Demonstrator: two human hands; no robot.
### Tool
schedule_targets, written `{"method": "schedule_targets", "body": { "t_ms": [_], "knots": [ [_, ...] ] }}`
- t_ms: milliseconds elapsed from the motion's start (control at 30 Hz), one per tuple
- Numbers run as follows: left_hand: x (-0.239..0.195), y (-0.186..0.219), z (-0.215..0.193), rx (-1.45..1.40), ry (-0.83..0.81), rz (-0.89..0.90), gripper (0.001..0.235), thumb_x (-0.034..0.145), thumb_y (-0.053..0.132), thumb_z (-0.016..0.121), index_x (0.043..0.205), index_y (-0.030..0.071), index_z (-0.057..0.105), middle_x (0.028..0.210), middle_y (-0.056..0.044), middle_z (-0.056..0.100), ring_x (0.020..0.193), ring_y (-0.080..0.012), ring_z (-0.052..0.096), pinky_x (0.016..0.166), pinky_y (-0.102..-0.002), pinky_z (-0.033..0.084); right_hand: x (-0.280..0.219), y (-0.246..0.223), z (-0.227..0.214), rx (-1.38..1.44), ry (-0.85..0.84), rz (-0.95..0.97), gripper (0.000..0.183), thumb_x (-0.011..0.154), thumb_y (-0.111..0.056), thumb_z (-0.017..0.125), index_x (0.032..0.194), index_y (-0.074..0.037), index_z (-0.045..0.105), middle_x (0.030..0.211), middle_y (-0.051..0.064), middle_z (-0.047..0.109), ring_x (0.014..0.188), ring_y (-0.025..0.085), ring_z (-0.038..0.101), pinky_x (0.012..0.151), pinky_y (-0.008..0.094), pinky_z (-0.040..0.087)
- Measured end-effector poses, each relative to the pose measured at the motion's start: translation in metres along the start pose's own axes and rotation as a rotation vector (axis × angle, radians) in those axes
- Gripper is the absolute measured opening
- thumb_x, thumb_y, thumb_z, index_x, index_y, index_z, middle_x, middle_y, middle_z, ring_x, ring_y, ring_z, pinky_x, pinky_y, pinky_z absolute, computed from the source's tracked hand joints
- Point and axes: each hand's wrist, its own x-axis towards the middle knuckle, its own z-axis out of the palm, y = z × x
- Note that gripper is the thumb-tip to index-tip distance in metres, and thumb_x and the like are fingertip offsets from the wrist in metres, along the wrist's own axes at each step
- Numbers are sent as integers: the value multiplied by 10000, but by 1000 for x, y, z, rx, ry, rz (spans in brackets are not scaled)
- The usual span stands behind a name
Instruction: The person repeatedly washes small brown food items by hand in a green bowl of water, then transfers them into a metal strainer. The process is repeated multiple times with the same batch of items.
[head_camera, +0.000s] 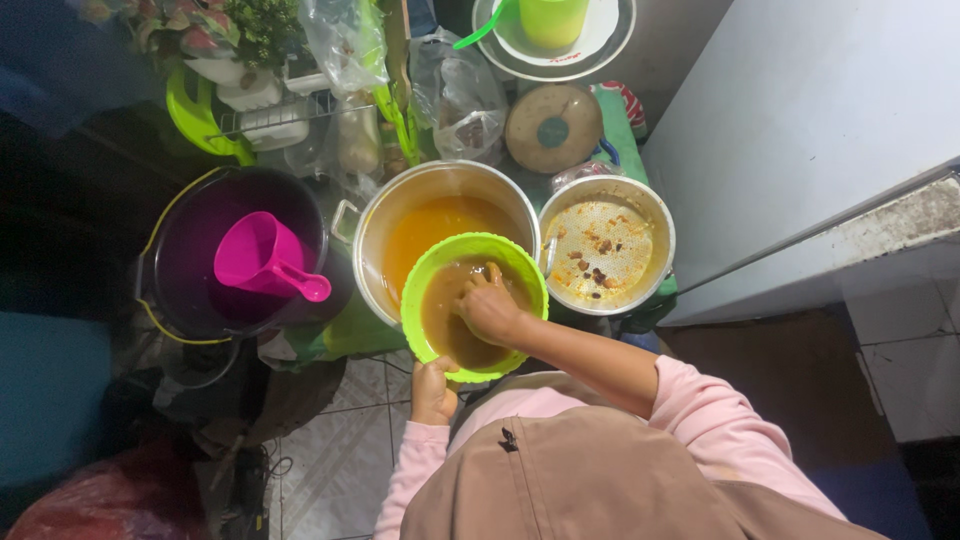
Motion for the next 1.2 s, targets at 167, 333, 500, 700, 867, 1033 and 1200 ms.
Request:
{"method": "schedule_targets", "body": {
  "t_ms": [167,333,500,700,867,1033,1200],
  "knots": [
    [5,-2,-4,-15,-9,-23,602,662,-163,475,1235,-18,584,1087,-127,647,931,-313,688,752,-415,609,-3,0,-34,201,236,-54,290,761,-88,666,1004,-173,800,992,137,689,1102,356,611,1053,663,343],
    [13,-11,-14,26,-12,13,577,693,-146,457,1248,-48,579,1082,-148,645,899,-317,691,726,-424,614,-3,-8,-51,491,447,-49,402,795,-85,682,1189,-99,761,1013,137,676,1020,361,631,904,596,442],
    [17,-15,-16,14,20,2,537,739,-105,418,1246,-23,575,1084,-140,660,883,-294,711,728,-434,633,1,-9,-46,304,216,-26,209,756,-49,715,949,-111,769,954,118,722,952,329,669,863,505,492],
    [13,-15,-16,6,16,-45,458,776,-105,478,1218,-38,579,1032,-137,648,846,-308,688,694,-443,611,17,16,-35,1405,85,137,204,846,42,695,1016,-51,761,983,72,770,905,148,727,819,285,581],
    [17,-14,-20,-1,19,-9,544,711,-141,508,1228,-1,606,1045,-114,648,876,-294,673,745,-437,595,11,44,-64,1524,25,198,151,880,-43,735,1030,-27,726,968,46,752,849,138,697,765,314,569],
    [17,-12,-23,-6,-19,-12,604,665,-165,526,1243,-11,610,1116,-113,662,981,-302,671,830,-440,577,-5,84,-90,1103,279,151,133,838,-88,766,962,-45,748,899,69,801,816,144,737,770,312,578],
    [7,-3,-12,11,7,-29,615,672,-154,522,1260,6,598,1130,-113,663,1001,-316,678,837,-458,579,-36,157,-79,801,280,424,190,751,-145,790,925,-71,773,869,105,786,773,229,751,739,357,571]
  ]
}}
